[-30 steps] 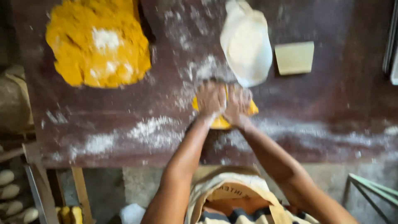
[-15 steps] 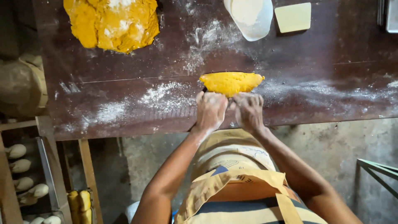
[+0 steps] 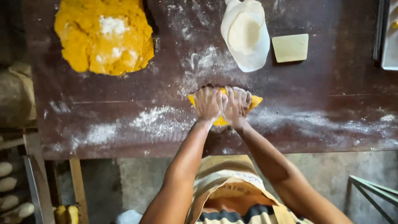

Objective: Rolling yellow dough into long ropes and placing small, uniform pieces onto a baking tray in a bakery.

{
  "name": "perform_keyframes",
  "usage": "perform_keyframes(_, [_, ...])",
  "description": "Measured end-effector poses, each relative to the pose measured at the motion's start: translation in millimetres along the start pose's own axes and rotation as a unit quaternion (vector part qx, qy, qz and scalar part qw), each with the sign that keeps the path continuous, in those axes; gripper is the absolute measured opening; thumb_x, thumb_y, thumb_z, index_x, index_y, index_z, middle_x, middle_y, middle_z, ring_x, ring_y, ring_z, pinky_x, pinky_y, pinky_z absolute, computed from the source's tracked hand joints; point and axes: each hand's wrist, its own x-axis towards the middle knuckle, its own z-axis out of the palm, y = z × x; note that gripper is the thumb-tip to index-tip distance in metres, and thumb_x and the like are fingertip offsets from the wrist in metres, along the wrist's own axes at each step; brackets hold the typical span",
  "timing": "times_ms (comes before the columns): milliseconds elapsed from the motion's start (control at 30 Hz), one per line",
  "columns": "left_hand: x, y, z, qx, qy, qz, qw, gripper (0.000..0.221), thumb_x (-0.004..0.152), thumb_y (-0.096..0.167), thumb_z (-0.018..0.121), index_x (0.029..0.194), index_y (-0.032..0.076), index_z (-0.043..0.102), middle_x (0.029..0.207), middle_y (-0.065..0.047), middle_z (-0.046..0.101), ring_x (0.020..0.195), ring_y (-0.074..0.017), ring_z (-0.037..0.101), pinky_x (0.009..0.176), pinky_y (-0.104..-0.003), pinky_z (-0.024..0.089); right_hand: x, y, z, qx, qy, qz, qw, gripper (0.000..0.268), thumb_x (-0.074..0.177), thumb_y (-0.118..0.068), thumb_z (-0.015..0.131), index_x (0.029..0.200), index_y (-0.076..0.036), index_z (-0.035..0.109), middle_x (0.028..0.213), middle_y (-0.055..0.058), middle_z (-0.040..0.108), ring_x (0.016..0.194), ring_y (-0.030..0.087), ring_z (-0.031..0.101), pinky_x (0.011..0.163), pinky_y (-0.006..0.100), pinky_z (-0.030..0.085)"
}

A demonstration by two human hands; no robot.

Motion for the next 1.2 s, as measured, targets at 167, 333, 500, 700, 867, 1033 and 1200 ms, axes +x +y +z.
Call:
perform_keyframes(167, [-36, -11, -66, -0.142, -0.09, 0.083, 0.982, 0.066, 0.114, 0.053, 0.059, 0.169, 0.017, 0.052, 0.165, -0.021, 0.055, 0.155, -0.0443, 0.052, 0.128, -0.062, 0.035, -47, 9, -58, 0.066, -0.087, -0.08, 0.991, 0.082, 0.101, -0.035, 0.071, 0.176, -0.014, 0.045, 0.176, 0.023, 0.045, 0.167, 0.042, 0.034, 0.135, 0.063, 0.011])
perform_keyframes(333, [-89, -11, -170, -0.15, -0.174, 0.131, 0.964, 0.064, 0.116, 0.035, 0.057, 0.175, 0.014, 0.043, 0.18, -0.022, 0.038, 0.166, -0.0438, 0.036, 0.132, -0.07, 0.027, -148, 2, -93, 0.101, -0.054, -0.121, 0.986, 0.09, 0.103, -0.045, 0.072, 0.177, -0.01, 0.037, 0.183, 0.031, 0.022, 0.169, 0.053, 0.014, 0.131, 0.074, 0.013])
perform_keyframes(500, [-46, 15, -172, -0.162, -0.116, 0.029, 0.98, 0.027, 0.11, 0.041, 0.069, 0.12, 0.021, 0.084, 0.111, -0.005, 0.072, 0.106, -0.0308, 0.069, 0.102, -0.052, 0.048, -121, -4, -101, 0.146, 0.048, -0.071, 0.986, 0.03, 0.104, -0.047, 0.072, 0.126, -0.028, 0.08, 0.116, 0.001, 0.06, 0.104, 0.028, 0.061, 0.1, 0.051, 0.044])
perform_keyframes(700, [-2, 29, -118, -0.145, 0.058, 0.02, 0.988, 0.028, 0.108, 0.024, 0.061, 0.118, 0.009, 0.083, 0.112, -0.018, 0.069, 0.104, -0.0405, 0.068, 0.098, -0.057, 0.054, -50, -30, -84, 0.128, 0.137, -0.077, 0.979, 0.04, 0.108, -0.021, 0.069, 0.146, -0.015, 0.08, 0.139, 0.016, 0.076, 0.133, 0.035, 0.067, 0.123, 0.063, 0.041])
perform_keyframes(867, [-26, 15, -83, -0.026, -0.067, 0.043, 0.996, 0.059, 0.107, 0.047, 0.049, 0.154, 0.018, 0.07, 0.139, -0.015, 0.071, 0.124, -0.0412, 0.069, 0.115, -0.065, 0.047, -67, -17, -48, 0.003, -0.02, -0.038, 0.999, 0.059, 0.119, -0.048, 0.04, 0.172, -0.027, 0.054, 0.177, 0.007, 0.051, 0.166, 0.033, 0.039, 0.138, 0.059, 0.011])
perform_keyframes(1033, [-38, 18, -98, -0.133, -0.141, -0.047, 0.98, 0.054, 0.114, 0.034, 0.054, 0.163, 0.013, 0.057, 0.155, -0.019, 0.061, 0.144, -0.0427, 0.057, 0.122, -0.06, 0.037, -61, -1, -63, 0.191, -0.109, 0.003, 0.975, 0.057, 0.114, -0.033, 0.052, 0.17, -0.018, 0.054, 0.182, 0.009, 0.042, 0.171, 0.031, 0.028, 0.138, 0.055, -0.002])
perform_keyframes(1200, [23, -55, -165, -0.212, -0.151, -0.129, 0.957, 0.061, 0.12, 0.021, 0.044, 0.18, 0.015, 0.035, 0.184, -0.003, 0.038, 0.169, -0.0147, 0.031, 0.141, -0.038, 0.018, -23, 57, -174, 0.512, -0.048, 0.278, 0.811, 0.057, 0.12, -0.041, 0.039, 0.157, -0.005, 0.063, 0.141, 0.021, 0.07, 0.131, 0.033, 0.06, 0.129, 0.053, 0.032])
